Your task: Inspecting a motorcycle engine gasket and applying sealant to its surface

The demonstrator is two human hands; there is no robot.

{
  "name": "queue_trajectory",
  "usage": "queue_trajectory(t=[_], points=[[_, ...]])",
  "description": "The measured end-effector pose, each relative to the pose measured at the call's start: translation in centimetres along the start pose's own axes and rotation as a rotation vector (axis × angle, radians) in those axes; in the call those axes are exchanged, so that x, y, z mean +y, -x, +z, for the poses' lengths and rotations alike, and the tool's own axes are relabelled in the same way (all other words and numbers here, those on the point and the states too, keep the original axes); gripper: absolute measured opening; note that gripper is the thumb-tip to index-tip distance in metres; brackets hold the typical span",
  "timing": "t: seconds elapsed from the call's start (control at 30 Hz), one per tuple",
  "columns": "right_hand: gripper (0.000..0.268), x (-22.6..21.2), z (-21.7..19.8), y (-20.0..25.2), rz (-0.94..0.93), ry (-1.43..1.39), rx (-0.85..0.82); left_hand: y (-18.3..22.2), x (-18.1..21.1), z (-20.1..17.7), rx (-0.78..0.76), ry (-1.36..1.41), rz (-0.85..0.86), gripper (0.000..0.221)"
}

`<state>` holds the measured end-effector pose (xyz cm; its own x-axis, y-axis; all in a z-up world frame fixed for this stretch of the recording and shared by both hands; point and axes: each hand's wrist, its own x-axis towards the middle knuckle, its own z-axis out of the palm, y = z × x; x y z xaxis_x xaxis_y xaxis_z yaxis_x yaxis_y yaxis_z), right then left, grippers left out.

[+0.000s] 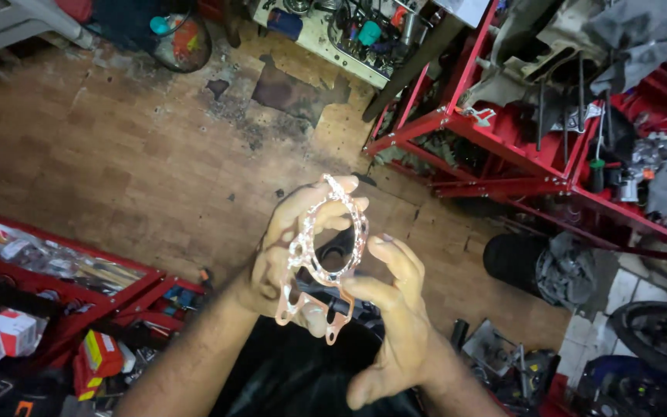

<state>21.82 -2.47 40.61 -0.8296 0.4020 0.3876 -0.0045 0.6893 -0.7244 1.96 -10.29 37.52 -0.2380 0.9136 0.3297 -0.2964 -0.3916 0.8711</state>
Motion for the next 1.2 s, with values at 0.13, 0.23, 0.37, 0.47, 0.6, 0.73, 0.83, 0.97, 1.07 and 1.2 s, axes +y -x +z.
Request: queue_trajectory(t=[0.13, 0.23, 0.37, 0.47, 0.6, 0.73, 0.83, 0.97, 1.07, 1.2], points=[[0.098, -1.4, 0.8, 2.0, 0.007, 0.068, -0.005, 2.3, 0.5, 0.7, -0.019, 0.067, 0.024, 0.115], [0.096, -2.2, 1.2, 3.3, 0.001, 0.092, 0.013, 3.5, 0.5, 1.1, -0.034, 0.048, 0.066, 0.116], [0.098, -3.4, 1.4, 4.2, -0.016, 0.174, -0.002, 4.3, 0.8, 1.5, -0.055, 0.034, 0.132, 0.113], [0.098, -3.8, 1.1, 4.8, -0.028, 0.187, 0.025, 4.3, 1.0, 1.7, -0.081, -0.033, 0.145, 0.115], [0.098, -4.3, 0.7, 5.2, -0.042, 0.229, 0.015, 4.5, 0.9, 2.2, -0.095, -0.006, 0.175, 0.114], [0.096, -4.5, 0.5, 5.6, -0.056, 0.224, 0.059, 4.5, 0.9, 2.7, -0.084, -0.037, 0.163, 0.111], [0.098, -4.6, 0.3, 6.2, -0.05, 0.225, 0.049, 4.6, 0.8, 3.2, -0.084, -0.02, 0.162, 0.112], [0.1, -4.6, -0.1, 6.7, 0.0, 0.183, 0.065, 4.5, 0.6, 3.7, -0.082, 0.028, 0.185, 0.108], [0.102, -4.5, 0.0, 7.0, -0.001, 0.18, 0.019, 4.5, 0.4, 3.9, -0.099, 0.066, 0.222, 0.106], [0.102, -5.0, 0.0, 7.0, -0.003, 0.187, 0.023, 4.7, -0.1, 4.2, -0.077, 0.066, 0.231, 0.109]])
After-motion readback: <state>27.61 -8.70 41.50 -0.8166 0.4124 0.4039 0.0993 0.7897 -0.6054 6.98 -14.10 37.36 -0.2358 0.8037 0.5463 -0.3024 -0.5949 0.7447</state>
